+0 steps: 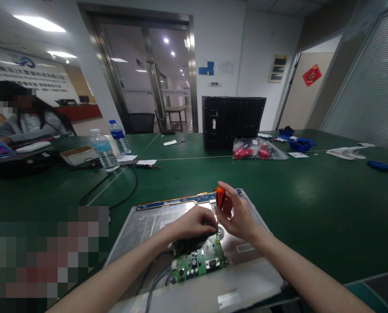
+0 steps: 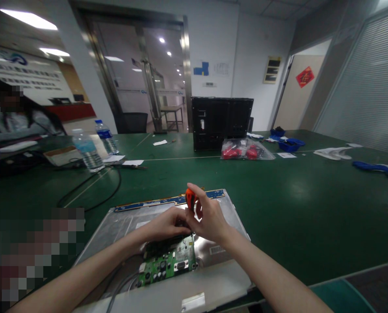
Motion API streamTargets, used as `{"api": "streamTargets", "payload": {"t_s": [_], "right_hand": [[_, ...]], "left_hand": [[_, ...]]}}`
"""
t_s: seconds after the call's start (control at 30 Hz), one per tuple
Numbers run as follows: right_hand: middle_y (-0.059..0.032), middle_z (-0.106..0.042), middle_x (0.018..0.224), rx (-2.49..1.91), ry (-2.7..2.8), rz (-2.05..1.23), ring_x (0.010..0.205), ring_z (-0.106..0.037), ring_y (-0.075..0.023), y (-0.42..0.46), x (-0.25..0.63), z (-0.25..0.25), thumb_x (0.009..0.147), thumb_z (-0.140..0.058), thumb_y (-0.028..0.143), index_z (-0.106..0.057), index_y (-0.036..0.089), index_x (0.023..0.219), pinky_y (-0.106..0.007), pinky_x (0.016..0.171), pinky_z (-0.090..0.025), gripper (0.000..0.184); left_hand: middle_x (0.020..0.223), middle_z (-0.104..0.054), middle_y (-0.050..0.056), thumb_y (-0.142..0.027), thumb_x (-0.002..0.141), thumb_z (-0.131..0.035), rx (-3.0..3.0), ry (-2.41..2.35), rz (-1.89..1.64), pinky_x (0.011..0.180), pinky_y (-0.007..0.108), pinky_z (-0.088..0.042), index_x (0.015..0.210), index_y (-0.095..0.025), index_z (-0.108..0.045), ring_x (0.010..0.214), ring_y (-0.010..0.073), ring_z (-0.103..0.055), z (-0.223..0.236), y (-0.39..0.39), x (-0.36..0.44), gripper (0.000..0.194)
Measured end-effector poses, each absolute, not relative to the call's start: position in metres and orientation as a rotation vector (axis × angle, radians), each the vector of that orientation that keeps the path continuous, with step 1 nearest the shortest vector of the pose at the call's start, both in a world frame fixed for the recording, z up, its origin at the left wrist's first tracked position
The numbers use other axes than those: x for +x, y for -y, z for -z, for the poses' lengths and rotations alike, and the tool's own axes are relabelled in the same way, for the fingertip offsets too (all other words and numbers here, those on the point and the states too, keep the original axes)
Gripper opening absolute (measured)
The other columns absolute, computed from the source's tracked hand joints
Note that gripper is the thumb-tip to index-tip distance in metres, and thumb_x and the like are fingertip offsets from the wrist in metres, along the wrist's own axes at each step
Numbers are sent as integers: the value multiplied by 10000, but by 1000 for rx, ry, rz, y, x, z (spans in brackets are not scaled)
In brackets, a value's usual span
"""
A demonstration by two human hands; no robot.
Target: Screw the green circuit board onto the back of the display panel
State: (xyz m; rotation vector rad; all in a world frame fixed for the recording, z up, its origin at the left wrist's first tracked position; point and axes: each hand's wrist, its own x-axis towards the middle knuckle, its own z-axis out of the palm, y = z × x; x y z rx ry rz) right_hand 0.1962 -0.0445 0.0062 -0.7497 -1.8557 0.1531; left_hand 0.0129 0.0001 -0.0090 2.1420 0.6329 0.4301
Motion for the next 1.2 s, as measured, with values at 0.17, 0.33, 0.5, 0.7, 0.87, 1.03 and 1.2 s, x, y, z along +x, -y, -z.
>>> {"api": "streamTargets", "payload": {"t_s": [0.17, 0.33, 0.5, 0.7, 0.87, 1.03, 1.2], "right_hand": [[63, -559, 728, -698, 1840, -55, 451, -412, -66, 40, 196, -5, 876, -574, 197, -342, 286, 1407, -171, 430, -343, 586], [41, -573, 742, -688, 1862, -93, 466, -452, -77, 43, 197, -9, 873, -563, 200, -318, 274, 1444, -174, 431, -373, 626], [-13, -627, 829, -695, 1884, -164, 510, -511, -90, 47, 197, -12, 866, -487, 129, -264, 249, 1488, -180, 450, -415, 672], [33, -581, 741, -703, 1855, -122, 469, -468, -79, 44, 196, -11, 862, -499, 129, -289, 258, 1456, -173, 433, -382, 643], [54, -571, 717, -707, 1854, -77, 453, -454, -76, 42, 196, -8, 884, -539, 173, -293, 271, 1421, -168, 415, -346, 599], [42, -576, 727, -701, 1880, -64, 465, -462, -82, 44, 197, -10, 904, -528, 200, -283, 266, 1444, -175, 424, -357, 596], [9, -603, 758, -717, 1882, -163, 495, -515, -100, 46, 198, -11, 877, -487, 141, -257, 246, 1482, -187, 444, -405, 655]], "left_hand": [[765, -716, 6, -135, 760, -693, 2143, -644, -438, 708, 244, -479, 814, -165, -766, 706, 150, -623, 7, 1, 13, 96], [785, -731, 9, -159, 765, -701, 2137, -643, -441, 710, 242, -481, 835, -169, -771, 720, 155, -632, 7, 1, 13, 99], [763, -737, 24, -181, 777, -701, 2137, -627, -415, 707, 253, -490, 852, -144, -770, 702, 165, -643, 9, 0, 13, 108], [784, -745, 23, -169, 776, -696, 2139, -635, -410, 711, 247, -488, 864, -150, -775, 720, 165, -648, 7, 0, 14, 119], [769, -732, 10, -170, 773, -704, 2139, -648, -416, 688, 228, -476, 830, -164, -775, 721, 156, -635, 6, 1, 13, 91], [779, -732, 16, -155, 768, -702, 2125, -647, -420, 694, 239, -484, 836, -156, -768, 715, 157, -639, 8, 0, 13, 95], [745, -721, 10, -143, 767, -689, 2115, -636, -417, 681, 238, -485, 829, -160, -766, 693, 151, -632, 7, 1, 14, 100]]}}
